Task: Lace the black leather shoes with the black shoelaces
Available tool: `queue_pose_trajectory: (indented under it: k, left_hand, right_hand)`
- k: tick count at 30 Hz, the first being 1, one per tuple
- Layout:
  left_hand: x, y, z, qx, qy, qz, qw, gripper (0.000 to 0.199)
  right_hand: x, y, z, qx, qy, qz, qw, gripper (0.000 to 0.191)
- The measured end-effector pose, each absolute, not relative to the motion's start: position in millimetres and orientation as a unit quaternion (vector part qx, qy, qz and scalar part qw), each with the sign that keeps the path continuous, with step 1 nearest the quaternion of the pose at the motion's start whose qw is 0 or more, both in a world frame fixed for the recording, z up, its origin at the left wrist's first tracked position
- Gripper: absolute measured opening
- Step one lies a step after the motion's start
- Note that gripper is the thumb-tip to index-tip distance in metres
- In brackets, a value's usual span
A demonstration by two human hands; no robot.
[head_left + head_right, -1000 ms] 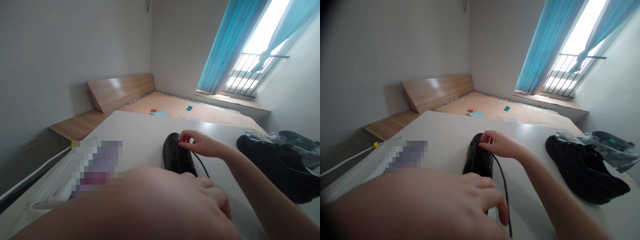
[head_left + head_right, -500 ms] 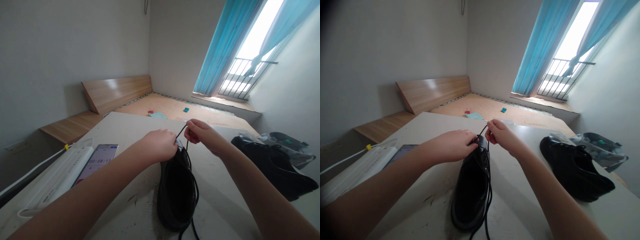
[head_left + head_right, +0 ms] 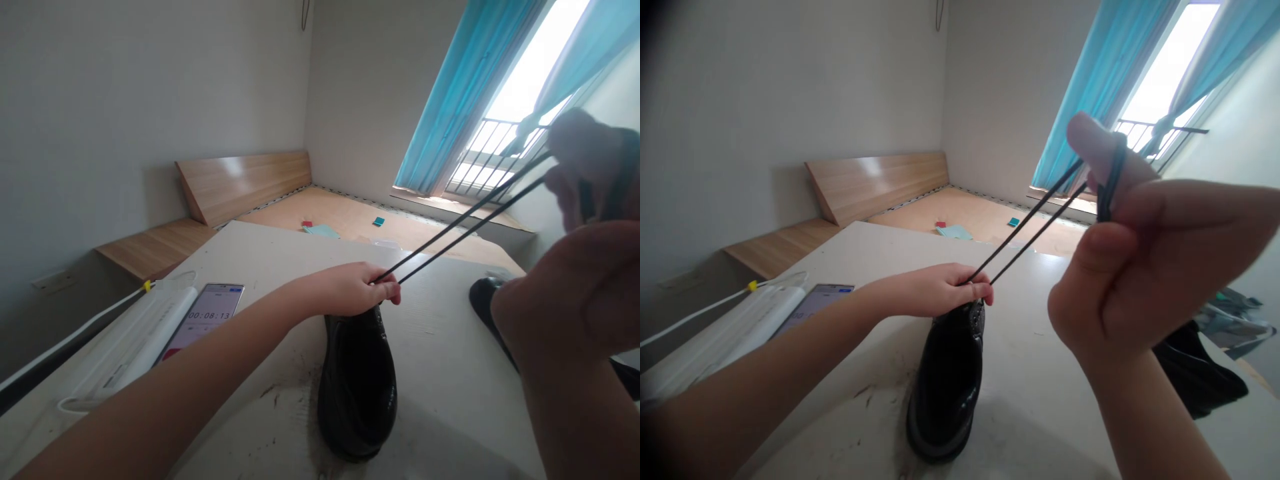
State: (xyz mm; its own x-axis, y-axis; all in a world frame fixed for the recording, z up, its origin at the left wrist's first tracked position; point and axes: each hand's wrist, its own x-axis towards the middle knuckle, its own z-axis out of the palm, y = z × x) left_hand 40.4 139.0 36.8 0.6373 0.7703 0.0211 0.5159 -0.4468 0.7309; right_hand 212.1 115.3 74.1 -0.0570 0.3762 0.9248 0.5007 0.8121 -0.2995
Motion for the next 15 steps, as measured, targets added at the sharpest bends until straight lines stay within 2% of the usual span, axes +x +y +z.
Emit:
queue_pose_trajectory:
  k: [3, 5, 10, 15]
  left_hand:
    - [42.2, 137.0, 40.1, 0.811, 0.376, 0.267, 0.361, 0.033]
    - [43.1, 134.0, 44.7, 0.779, 0.362, 0.348, 0.374, 0.032]
    - [43.4, 127.8, 52.5, 0.739, 0.344, 0.429, 0.39, 0.028]
    - [36.6, 127.5, 58.4, 0.775, 0.399, 0.413, 0.263, 0.024]
  right_hand:
    - [214.9, 121.7, 70.8, -0.293, -0.726, -0.178, 0.597, 0.021]
    - [214.1, 128.4, 67.0, -0.304, -0.752, -0.186, 0.555, 0.018]
    - [213.4, 144.5, 58.5, -0.346, -0.825, -0.063, 0.443, 0.017]
    - [214.7, 149.8, 53.1, -0.375, -0.889, 0.102, 0.243, 0.025]
